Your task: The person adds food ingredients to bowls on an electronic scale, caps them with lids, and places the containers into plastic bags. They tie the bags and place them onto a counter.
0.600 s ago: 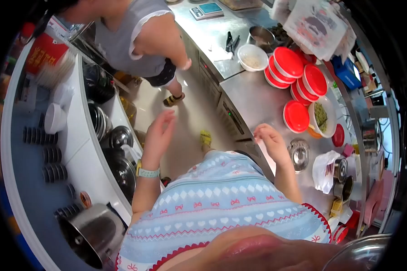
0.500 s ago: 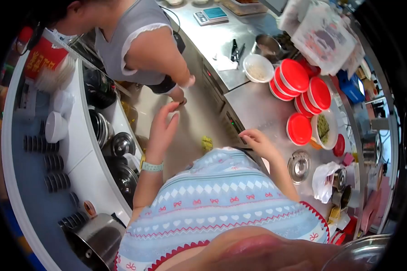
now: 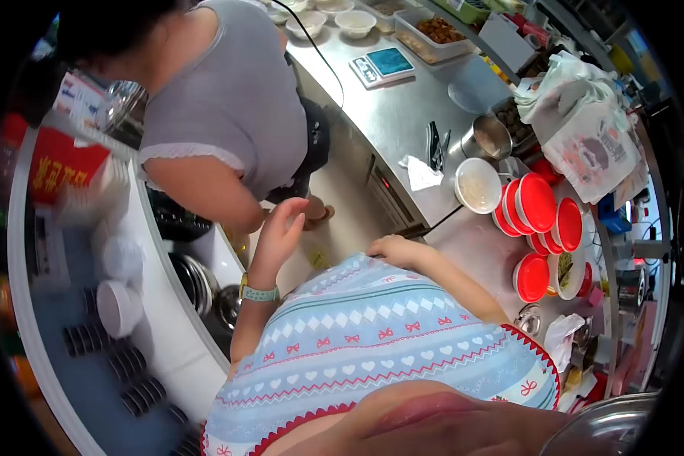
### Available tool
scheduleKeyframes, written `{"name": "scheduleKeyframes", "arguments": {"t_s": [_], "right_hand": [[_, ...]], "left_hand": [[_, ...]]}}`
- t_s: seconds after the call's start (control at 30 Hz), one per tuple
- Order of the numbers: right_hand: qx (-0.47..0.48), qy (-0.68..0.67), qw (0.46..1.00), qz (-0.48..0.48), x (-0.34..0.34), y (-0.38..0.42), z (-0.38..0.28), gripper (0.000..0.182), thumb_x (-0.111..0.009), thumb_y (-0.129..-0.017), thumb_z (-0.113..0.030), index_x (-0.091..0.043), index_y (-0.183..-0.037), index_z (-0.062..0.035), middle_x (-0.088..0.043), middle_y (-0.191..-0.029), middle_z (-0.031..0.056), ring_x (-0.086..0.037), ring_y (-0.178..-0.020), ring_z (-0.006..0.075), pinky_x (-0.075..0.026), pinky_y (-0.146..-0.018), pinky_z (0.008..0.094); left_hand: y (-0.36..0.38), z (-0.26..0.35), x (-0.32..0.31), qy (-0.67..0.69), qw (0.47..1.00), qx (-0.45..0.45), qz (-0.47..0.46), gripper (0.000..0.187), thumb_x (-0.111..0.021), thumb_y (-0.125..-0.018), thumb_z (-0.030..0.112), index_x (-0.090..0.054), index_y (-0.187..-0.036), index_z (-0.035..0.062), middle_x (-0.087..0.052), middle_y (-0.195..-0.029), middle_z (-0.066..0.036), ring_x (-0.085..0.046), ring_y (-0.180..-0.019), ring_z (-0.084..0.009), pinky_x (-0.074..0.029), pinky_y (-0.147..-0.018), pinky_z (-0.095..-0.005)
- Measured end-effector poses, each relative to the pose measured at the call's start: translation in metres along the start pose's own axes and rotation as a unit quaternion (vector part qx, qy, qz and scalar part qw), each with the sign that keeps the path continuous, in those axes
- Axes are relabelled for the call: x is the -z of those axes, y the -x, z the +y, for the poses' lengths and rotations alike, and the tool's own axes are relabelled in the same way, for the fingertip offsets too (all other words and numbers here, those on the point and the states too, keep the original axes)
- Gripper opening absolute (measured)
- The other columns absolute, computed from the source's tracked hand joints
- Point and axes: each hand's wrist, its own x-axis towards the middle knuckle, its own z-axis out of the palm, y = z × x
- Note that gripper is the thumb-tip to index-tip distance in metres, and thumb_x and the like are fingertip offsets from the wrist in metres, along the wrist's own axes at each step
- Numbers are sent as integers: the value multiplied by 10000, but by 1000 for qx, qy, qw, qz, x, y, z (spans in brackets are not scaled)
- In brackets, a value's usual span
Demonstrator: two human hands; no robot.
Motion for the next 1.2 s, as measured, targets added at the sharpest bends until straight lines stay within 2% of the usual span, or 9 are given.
{"name": "scheduleKeyframes", "arguments": {"t_s": [0.13, 0.4, 0.53, 0.67, 0.77, 0.83, 0.97, 1.1, 1.2], "right_hand": [[-63, 24, 997, 26, 14, -50, -4, 354, -578, -862, -307, -635, -1201, -222, -622, -1204, 92, -530, -1173, 333, -229, -1071, 640], [-171, -42, 980, 91, 65, -82, 36, 312, -548, -874, -265, -634, -1170, -221, -633, -1165, 76, -532, -1189, 296, -189, -1073, 675], [-95, -135, 953, 254, 127, -99, 47, 279, -530, -893, -240, -641, -1127, -138, -632, -1149, 88, -540, -1161, 298, -375, -978, 523], [-143, -185, 944, 233, 193, -114, 62, 263, -505, -920, -221, -643, -1089, -74, -649, -1079, 136, -585, -1065, 326, -465, -889, 380], [-158, -160, 926, 304, 223, -105, 66, 266, -499, -929, -222, -643, -1090, -68, -648, -1076, 146, -593, -1040, 333, -464, -895, 399], [-161, -162, 920, 319, 224, -104, 77, 264, -503, -931, -215, -641, -1095, -60, -645, -1087, 156, -599, -1017, 337, -466, -895, 404], [-299, -222, 786, 493, 219, -104, 85, 238, -534, -927, -158, -629, -1099, -25, -650, -1086, 146, -614, -1023, 305, -474, -886, 348], [-375, -382, 609, 586, 193, -124, 77, 238, -527, -960, -155, -619, -1121, -7, -654, -1088, 115, -623, -1012, 202, -471, -882, 307], [-425, -324, 592, 604, 186, -170, 91, 233, -525, -966, -153, -620, -1114, 0, -654, -1079, 103, -621, -995, 174, -471, -878, 291]], "left_hand": [[-75, -8, 37, 47, 996, 16, -70, 226, -525, -963, 79, -554, -1180, 23, -617, -1072, -45, -577, -1014, -128, -451, -903, -269], [-230, -52, -3, 114, 967, 67, -216, 206, -531, -952, 94, -570, -1143, 26, -610, -988, -25, -575, -904, -98, -477, -778, -241], [-323, -83, -20, 182, 958, 130, -181, 204, -528, -955, 101, -564, -1148, 46, -569, -950, 4, -506, -757, -54, -463, -697, -218], [-414, -103, -20, 274, 933, 227, -62, 239, -537, -960, 139, -544, -1183, 54, -544, -951, -7, -520, -730, -80, -488, -659, -235], [-479, -134, -19, 318, 914, 248, -39, 279, -525, -966, 145, -502, -1226, 44, -551, -968, -15, -533, -721, -84, -504, -667, -249], [-523, -132, -15, 287, 916, 282, -13, 379, -488, -982, 184, -435, -1315, 13, -519, -1167, -104, -556, -962, -205, -523, -808, -340], [-628, -155, 5, 159, 979, 129, -16, 392, -535, -911, 183, -472, -1272, 45, -526, -1140, -66, -524, -963, -185, -494, -807, -342], [-729, -163, 39, 274, 943, 188, -11, 345, -561, -915, 166, -489, -1236, 61, -533, -1125, -77, -534, -902, -171, -498, -774, -302], [-789, -183, 56, 279, 938, 203, -34, 334, -566, -910, 154, -487, -1220, 60, -560, -1065, -75, -562, -847, -181, -520, -730, -328]]}}
